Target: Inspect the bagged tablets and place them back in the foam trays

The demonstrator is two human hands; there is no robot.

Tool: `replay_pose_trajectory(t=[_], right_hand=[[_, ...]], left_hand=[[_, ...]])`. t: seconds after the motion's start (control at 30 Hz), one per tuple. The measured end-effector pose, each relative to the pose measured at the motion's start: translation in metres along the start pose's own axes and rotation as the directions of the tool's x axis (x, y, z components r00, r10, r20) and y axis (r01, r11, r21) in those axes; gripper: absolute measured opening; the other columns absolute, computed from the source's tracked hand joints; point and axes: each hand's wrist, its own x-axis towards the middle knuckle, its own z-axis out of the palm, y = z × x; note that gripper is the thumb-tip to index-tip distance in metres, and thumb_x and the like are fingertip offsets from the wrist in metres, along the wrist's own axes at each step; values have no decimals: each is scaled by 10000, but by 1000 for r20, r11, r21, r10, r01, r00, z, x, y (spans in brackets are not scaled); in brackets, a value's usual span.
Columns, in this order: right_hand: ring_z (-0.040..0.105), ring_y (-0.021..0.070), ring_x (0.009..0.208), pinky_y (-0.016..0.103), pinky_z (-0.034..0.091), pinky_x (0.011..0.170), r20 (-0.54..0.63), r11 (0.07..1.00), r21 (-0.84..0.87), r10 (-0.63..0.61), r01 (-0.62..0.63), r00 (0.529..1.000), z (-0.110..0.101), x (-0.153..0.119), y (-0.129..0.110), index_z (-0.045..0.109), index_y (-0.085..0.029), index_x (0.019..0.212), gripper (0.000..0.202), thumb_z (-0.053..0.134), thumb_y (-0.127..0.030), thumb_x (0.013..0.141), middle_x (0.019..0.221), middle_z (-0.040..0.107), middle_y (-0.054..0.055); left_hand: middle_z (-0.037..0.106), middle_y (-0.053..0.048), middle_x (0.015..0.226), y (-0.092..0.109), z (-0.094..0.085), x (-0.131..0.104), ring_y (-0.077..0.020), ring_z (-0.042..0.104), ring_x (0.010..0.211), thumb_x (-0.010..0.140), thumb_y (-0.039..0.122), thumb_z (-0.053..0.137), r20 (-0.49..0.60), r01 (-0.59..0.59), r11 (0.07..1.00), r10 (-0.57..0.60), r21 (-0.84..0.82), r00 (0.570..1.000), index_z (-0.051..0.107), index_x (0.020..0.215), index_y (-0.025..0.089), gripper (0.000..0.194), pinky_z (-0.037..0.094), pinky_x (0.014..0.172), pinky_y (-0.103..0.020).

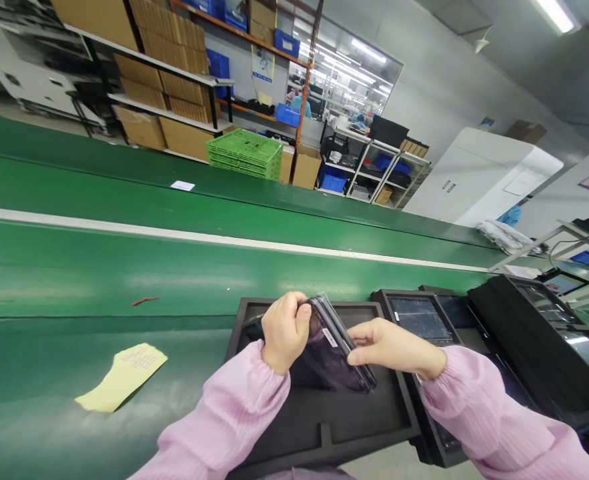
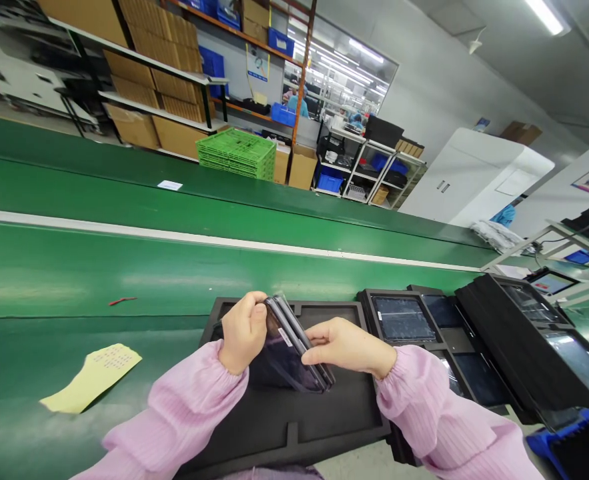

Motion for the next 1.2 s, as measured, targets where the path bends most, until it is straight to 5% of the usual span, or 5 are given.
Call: replay_pose_trajectory(t=[0.57, 0.67, 0.9, 1.0, 1.2], right_hand=[[263, 70, 504, 195, 211, 435, -259, 986, -120, 80, -114, 963, 40, -15, 1, 504, -154, 564, 178, 624, -193, 690, 521, 297, -70], [311, 70, 506, 182, 261, 456, -230, 997, -45, 46, -58, 972, 39, -15, 7, 640, -160, 700, 37, 641, -196, 705, 534, 354, -74], [575, 163, 925, 244, 443, 815, 57, 975, 217, -65, 51, 996, 26, -24, 6, 591, -237, 1196, 500, 696, -204, 709, 972, 645, -6], [589, 170, 937, 296, 406, 920, 62, 973, 226, -66, 50, 996, 25, -24, 2, 634, -209, 1136, 400, 673, -296, 748, 963, 660, 8], [449, 103, 544, 225, 408, 585, -82, 1000, -11, 15, -16, 996, 31, -18, -2, 702, -156, 777, 209, 607, -343, 772, 581, 527, -45]], left_hand=[[543, -14, 634, 0, -2, -7, -151, 514, 576, 927, 356, 259, 33, 5, 970, 3, -244, 999, 488, 756, 190, 330, 389, 564, -271], [524, 1, 605, -3, 0, -4, -141, 509, 545, 927, 353, 261, 63, 16, 960, 1, -280, 998, 492, 759, 189, 329, 384, 538, -261], [545, -1, 599, -7, 1, -2, -149, 542, 555, 925, 375, 262, 75, 51, 964, -33, -262, 997, 503, 763, 189, 345, 392, 538, -262], [555, -5, 603, -8, 0, -3, -152, 546, 552, 924, 386, 253, 72, 53, 967, -36, -251, 997, 505, 762, 190, 358, 396, 540, -265], [527, 0, 584, -7, -4, -5, -148, 525, 532, 923, 380, 250, 52, 48, 963, -35, -265, 998, 495, 742, 192, 358, 393, 537, -265]])
